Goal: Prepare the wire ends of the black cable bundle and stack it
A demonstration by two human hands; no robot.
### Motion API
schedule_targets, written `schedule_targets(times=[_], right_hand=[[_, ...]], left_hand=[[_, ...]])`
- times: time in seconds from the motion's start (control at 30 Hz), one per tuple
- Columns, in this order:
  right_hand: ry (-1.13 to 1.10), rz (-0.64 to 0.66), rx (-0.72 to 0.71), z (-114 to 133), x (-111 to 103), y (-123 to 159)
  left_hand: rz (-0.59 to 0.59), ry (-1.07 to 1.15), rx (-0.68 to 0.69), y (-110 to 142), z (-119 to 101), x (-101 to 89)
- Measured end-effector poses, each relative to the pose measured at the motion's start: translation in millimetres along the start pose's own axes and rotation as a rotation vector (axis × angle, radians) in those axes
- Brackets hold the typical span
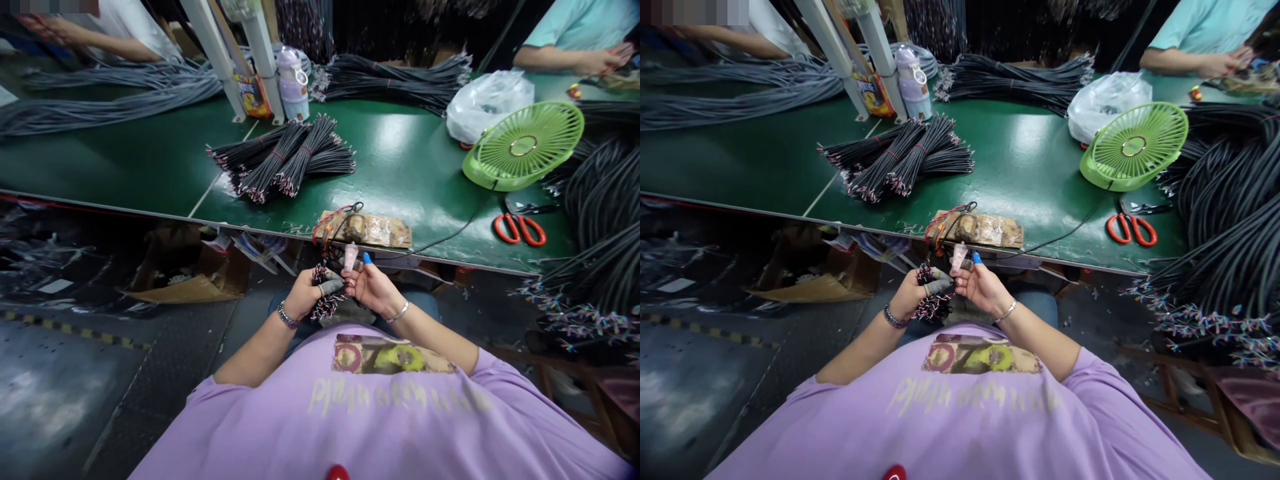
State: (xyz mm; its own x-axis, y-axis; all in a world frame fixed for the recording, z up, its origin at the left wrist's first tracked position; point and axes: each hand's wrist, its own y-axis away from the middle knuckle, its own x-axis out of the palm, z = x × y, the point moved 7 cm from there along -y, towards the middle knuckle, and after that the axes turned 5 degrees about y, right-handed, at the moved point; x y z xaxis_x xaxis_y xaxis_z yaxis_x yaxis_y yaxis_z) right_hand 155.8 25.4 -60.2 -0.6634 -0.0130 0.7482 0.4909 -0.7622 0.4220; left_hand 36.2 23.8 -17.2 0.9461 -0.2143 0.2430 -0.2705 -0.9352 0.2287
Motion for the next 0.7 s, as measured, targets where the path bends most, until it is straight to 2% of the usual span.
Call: schedule_targets(times=[0.17, 0.3, 0.47, 0.7], right_hand=[[0.083, 0.036, 0.042, -11.7, 2.0, 13.5], [0.297, 0.045, -0.070, -7.4, 8.7, 16.1], [0.605, 0.042, -0.229, 6.8, 23.6, 11.0], [0.737, 0.038, -0.305, 7.9, 26.3, 5.4]], left_hand=[[-0.037, -0.134, 0.030, -4.4, 4.3, -7.9], [0.093, -0.128, -0.026, -4.3, 7.0, -0.2], [0.154, -0.147, -0.031, -6.1, 14.7, 4.3], [0.198, -0.101, -0.013, -9.3, 21.2, 5.4]])
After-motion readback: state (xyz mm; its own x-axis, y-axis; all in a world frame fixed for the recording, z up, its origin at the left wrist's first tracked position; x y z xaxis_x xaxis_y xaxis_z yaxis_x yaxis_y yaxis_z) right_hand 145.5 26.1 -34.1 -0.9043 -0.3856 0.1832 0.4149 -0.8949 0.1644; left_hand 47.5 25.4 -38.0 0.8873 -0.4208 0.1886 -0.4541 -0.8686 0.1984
